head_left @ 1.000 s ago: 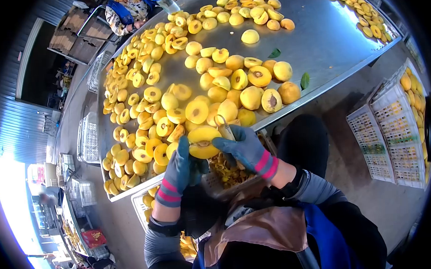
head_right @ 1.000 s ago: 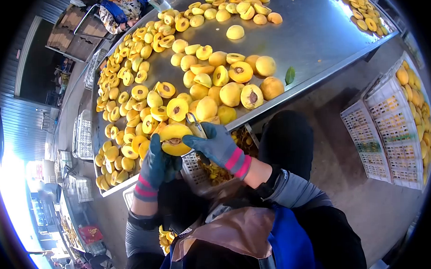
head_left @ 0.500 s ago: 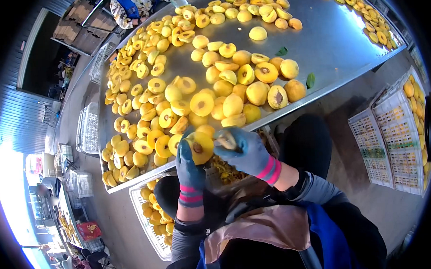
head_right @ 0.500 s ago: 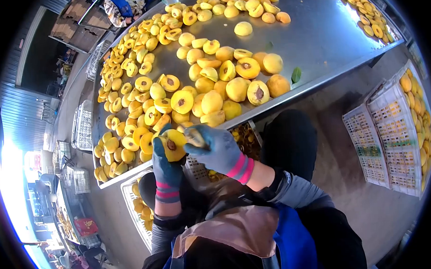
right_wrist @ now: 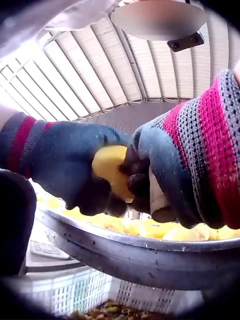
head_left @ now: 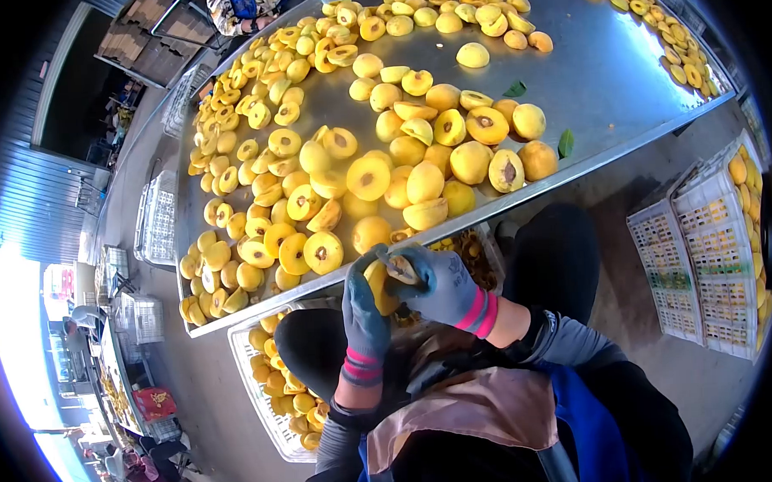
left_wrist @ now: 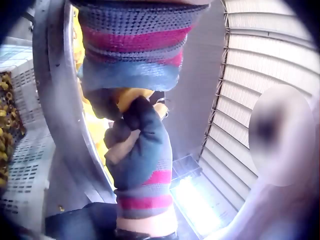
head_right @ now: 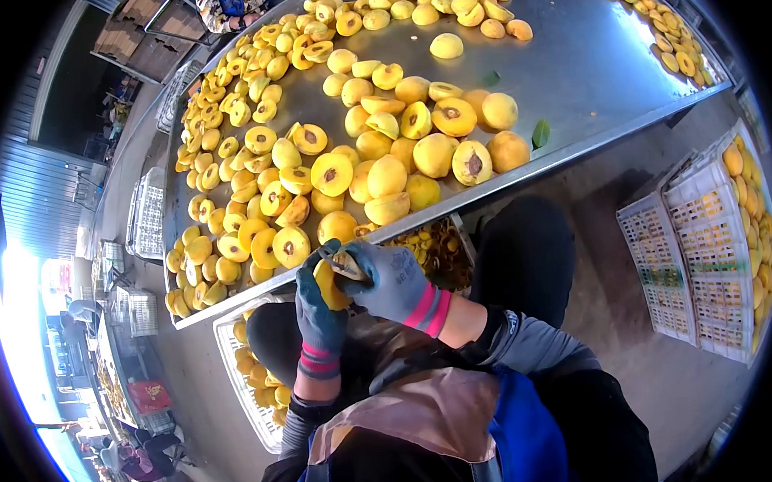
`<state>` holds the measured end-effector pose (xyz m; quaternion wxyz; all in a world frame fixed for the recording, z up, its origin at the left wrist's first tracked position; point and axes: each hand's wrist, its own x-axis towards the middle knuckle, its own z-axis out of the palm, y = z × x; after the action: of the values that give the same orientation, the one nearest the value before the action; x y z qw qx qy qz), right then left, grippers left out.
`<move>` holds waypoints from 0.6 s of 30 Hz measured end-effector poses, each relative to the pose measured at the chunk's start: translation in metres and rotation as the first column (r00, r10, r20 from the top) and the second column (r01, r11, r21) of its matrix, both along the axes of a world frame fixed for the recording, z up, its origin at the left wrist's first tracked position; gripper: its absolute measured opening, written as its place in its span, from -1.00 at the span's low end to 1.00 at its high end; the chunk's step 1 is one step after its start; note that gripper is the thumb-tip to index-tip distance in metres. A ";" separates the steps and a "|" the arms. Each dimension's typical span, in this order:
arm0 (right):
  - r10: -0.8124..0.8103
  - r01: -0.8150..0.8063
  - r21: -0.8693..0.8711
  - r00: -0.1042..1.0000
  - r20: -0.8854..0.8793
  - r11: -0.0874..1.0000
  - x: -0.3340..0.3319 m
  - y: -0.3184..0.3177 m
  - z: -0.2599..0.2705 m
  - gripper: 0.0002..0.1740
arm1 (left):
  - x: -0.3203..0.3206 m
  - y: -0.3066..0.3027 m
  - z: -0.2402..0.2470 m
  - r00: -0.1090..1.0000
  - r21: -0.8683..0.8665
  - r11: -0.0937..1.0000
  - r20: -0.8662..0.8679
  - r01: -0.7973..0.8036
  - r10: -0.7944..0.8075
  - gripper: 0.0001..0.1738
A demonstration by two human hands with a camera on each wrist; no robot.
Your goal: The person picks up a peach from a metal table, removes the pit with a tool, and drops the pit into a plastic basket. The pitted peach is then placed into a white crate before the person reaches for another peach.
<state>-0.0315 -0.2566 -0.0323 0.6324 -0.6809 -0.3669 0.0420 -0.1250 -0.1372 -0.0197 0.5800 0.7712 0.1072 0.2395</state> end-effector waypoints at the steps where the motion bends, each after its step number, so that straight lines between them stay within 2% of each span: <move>1: 0.027 -0.026 -0.025 0.999 0.040 0.999 -0.003 -0.001 -0.002 -0.52 | 0.001 -0.001 -0.004 1.000 0.040 0.999 0.005 -0.010 0.010 -0.61; 3: 0.079 -0.070 -0.079 0.989 0.124 0.994 -0.011 -0.003 -0.004 -0.48 | 0.004 0.003 -0.002 0.998 -0.341 0.938 0.042 0.065 -0.054 -0.57; 4: 0.143 -0.111 -0.219 0.980 0.137 0.970 -0.019 -0.005 0.001 -0.43 | 0.005 0.005 0.000 0.996 -0.515 0.853 0.066 0.083 -0.058 -0.55; 7: 0.194 -0.175 -0.162 0.974 0.113 0.971 -0.022 -0.018 0.021 -0.42 | 0.006 0.019 -0.004 0.999 -0.373 0.928 0.042 0.002 0.015 -0.43; 8: 0.069 -0.066 -0.034 0.991 0.116 0.997 -0.021 -0.017 0.017 -0.46 | 0.006 0.020 -0.007 0.998 -0.021 0.998 0.040 -0.057 0.058 -0.46; 9: 0.064 -0.056 -0.077 0.992 0.106 0.995 -0.019 -0.016 0.012 -0.48 | 0.007 0.021 -0.008 0.994 0.334 0.937 0.050 -0.105 0.093 -0.50; 10: 0.056 -0.044 -0.122 0.994 0.097 0.992 -0.017 -0.017 0.008 -0.50 | 0.009 0.015 0.006 0.990 0.578 0.806 0.022 -0.128 0.141 -0.36; 13: 0.043 -0.026 -0.183 0.995 0.088 0.983 -0.014 -0.018 0.009 -0.57 | 0.009 0.017 -0.002 0.985 0.557 0.814 0.064 -0.167 0.159 -0.39; 16: 0.022 -0.010 -0.143 0.996 0.084 0.990 -0.015 -0.014 0.007 -0.58 | 0.011 0.011 -0.004 0.984 0.377 0.909 0.066 -0.178 0.165 -0.56; 18: 0.006 0.001 -0.100 0.998 0.066 0.995 -0.014 -0.011 0.001 -0.60 | 0.014 -0.001 0.005 0.980 0.179 0.964 0.075 -0.197 0.187 -0.50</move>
<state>-0.0458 -0.2673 -0.0317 0.5852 -0.7122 -0.3858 0.0385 -0.1114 -0.1380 -0.0146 0.4824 0.8008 0.1419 0.3254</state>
